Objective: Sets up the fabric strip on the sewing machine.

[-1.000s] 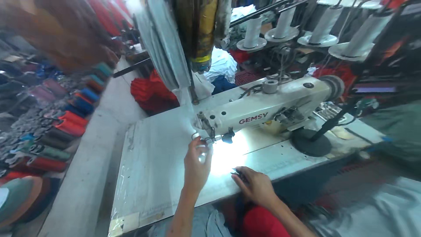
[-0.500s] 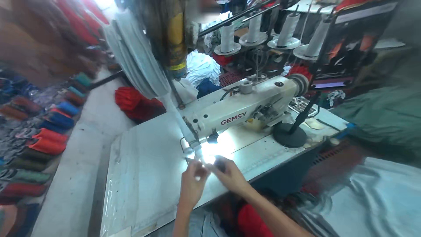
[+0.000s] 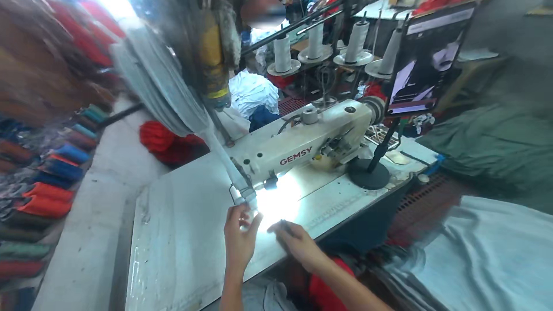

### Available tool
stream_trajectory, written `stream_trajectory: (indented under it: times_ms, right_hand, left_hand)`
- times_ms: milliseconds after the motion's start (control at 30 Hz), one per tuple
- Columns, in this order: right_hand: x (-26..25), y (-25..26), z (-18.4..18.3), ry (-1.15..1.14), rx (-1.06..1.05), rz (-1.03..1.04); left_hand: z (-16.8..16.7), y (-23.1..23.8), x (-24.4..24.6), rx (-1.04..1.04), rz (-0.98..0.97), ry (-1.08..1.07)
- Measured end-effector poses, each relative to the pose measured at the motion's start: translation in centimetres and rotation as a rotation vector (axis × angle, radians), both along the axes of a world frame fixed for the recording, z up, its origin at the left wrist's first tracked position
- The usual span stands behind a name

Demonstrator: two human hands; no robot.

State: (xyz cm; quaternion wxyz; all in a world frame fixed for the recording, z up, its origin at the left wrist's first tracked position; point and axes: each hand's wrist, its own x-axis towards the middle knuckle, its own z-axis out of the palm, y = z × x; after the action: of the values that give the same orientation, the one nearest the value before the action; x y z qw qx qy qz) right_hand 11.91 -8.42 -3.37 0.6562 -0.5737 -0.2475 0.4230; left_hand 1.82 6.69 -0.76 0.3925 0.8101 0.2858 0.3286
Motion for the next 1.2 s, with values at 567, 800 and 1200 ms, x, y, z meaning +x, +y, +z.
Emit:
stream_trajectory:
  times_ms: [567, 800, 1200]
  right_hand:
    - [0.5, 4.8, -0.9, -0.213, -0.150, -0.159]
    - [1.4, 5.4, -0.4, -0.185, -0.128, -0.079]
    - [1.7, 5.1, -0.3, -0.094, -0.179, -0.053]
  left_hand:
    - [-4.6, 1.4, -1.7, 0.110, -0.145, 0.074]
    - [-4.1, 0.5, -1.4, 0.162, -0.138, 0.323]
    - [-5.7, 0.5, -2.2, -0.172, -0.186, -0.031]
